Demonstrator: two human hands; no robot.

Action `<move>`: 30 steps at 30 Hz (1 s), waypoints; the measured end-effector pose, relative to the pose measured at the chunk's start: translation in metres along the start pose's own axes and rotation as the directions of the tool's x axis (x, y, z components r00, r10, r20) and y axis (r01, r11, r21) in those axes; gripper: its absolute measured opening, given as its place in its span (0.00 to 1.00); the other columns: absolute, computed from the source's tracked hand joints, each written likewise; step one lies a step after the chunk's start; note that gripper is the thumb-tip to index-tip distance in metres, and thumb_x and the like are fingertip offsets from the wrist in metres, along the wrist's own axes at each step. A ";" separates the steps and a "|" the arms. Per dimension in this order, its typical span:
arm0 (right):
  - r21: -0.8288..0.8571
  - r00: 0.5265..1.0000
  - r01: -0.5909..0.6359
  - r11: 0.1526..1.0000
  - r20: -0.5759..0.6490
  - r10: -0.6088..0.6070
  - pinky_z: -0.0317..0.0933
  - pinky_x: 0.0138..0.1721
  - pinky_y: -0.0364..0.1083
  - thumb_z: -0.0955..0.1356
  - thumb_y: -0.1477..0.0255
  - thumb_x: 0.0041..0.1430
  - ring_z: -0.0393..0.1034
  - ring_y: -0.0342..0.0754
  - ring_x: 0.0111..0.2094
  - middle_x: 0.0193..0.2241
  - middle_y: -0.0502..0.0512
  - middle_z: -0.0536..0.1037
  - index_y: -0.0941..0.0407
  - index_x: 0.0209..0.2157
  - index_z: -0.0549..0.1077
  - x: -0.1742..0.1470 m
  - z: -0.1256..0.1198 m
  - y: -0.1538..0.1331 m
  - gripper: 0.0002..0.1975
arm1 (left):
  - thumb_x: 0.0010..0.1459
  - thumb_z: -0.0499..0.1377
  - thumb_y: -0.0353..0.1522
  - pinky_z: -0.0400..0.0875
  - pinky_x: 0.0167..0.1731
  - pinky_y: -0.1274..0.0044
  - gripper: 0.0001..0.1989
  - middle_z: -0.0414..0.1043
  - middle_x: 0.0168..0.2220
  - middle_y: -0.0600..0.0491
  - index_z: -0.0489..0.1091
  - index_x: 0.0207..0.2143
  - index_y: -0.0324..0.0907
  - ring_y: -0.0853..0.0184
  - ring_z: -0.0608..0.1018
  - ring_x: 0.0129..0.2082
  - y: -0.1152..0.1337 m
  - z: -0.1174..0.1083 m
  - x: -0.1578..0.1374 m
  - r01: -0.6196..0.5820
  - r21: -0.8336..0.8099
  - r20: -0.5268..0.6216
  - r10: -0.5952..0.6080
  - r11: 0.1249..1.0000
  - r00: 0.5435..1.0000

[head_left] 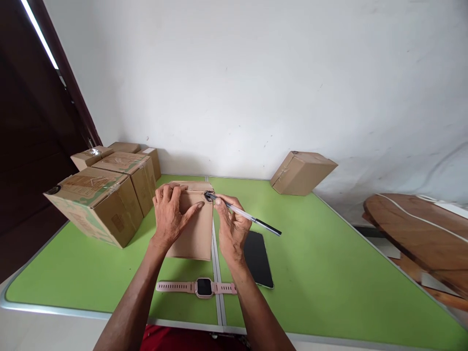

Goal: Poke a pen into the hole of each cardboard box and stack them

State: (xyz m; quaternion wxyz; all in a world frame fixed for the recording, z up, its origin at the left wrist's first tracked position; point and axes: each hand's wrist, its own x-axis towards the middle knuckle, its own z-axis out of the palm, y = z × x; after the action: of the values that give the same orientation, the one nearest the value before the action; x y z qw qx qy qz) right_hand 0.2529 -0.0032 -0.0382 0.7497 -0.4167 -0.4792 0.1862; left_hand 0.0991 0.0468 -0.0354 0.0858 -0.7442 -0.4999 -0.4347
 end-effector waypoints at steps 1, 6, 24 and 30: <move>-0.011 1.000 0.000 1.000 0.005 0.000 0.77 0.51 0.57 0.73 0.59 0.71 0.83 0.57 0.46 0.43 0.59 0.86 0.53 0.44 0.81 0.001 -0.001 0.001 0.12 | 0.63 0.70 0.52 0.69 0.53 0.58 0.27 0.77 0.55 0.40 0.77 0.55 0.44 0.44 0.72 0.57 0.000 0.000 0.000 0.002 0.004 0.003 -0.002 1.000 1.000; -0.065 0.999 0.010 0.998 0.031 -0.008 0.76 0.51 0.56 0.73 0.61 0.71 0.82 0.56 0.47 0.43 0.59 0.85 0.53 0.45 0.82 0.001 -0.004 0.003 0.11 | 0.67 0.66 0.52 0.68 0.52 0.59 0.26 0.77 0.56 0.40 0.77 0.56 0.44 0.44 0.72 0.58 0.002 0.001 -0.001 0.007 0.001 0.000 -0.007 1.000 1.000; -0.147 0.997 0.012 0.989 0.077 -0.001 0.74 0.33 0.48 0.73 0.62 0.70 0.80 0.52 0.36 0.35 0.55 0.83 0.54 0.39 0.81 -0.002 -0.027 -0.004 0.10 | 0.65 0.68 0.51 0.68 0.53 0.59 0.25 0.77 0.58 0.41 0.77 0.56 0.46 0.44 0.72 0.59 0.001 0.000 -0.005 0.026 -0.009 -0.009 -0.026 1.000 1.000; -0.237 0.999 0.051 0.970 0.015 -0.049 0.71 0.31 0.46 0.72 0.60 0.72 0.79 0.50 0.32 0.32 0.53 0.83 0.55 0.39 0.81 0.000 -0.036 0.001 0.12 | 0.65 0.68 0.51 0.69 0.54 0.59 0.25 0.76 0.57 0.40 0.77 0.55 0.45 0.44 0.72 0.59 0.002 -0.001 -0.005 0.020 -0.019 -0.015 -0.021 1.000 1.000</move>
State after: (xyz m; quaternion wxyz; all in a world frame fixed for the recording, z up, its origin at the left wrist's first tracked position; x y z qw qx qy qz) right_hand 0.2845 -0.0187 -0.0460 0.6969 -0.4902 -0.5117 0.1104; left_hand 0.0991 0.0422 -0.0379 0.0780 -0.7364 -0.5027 -0.4460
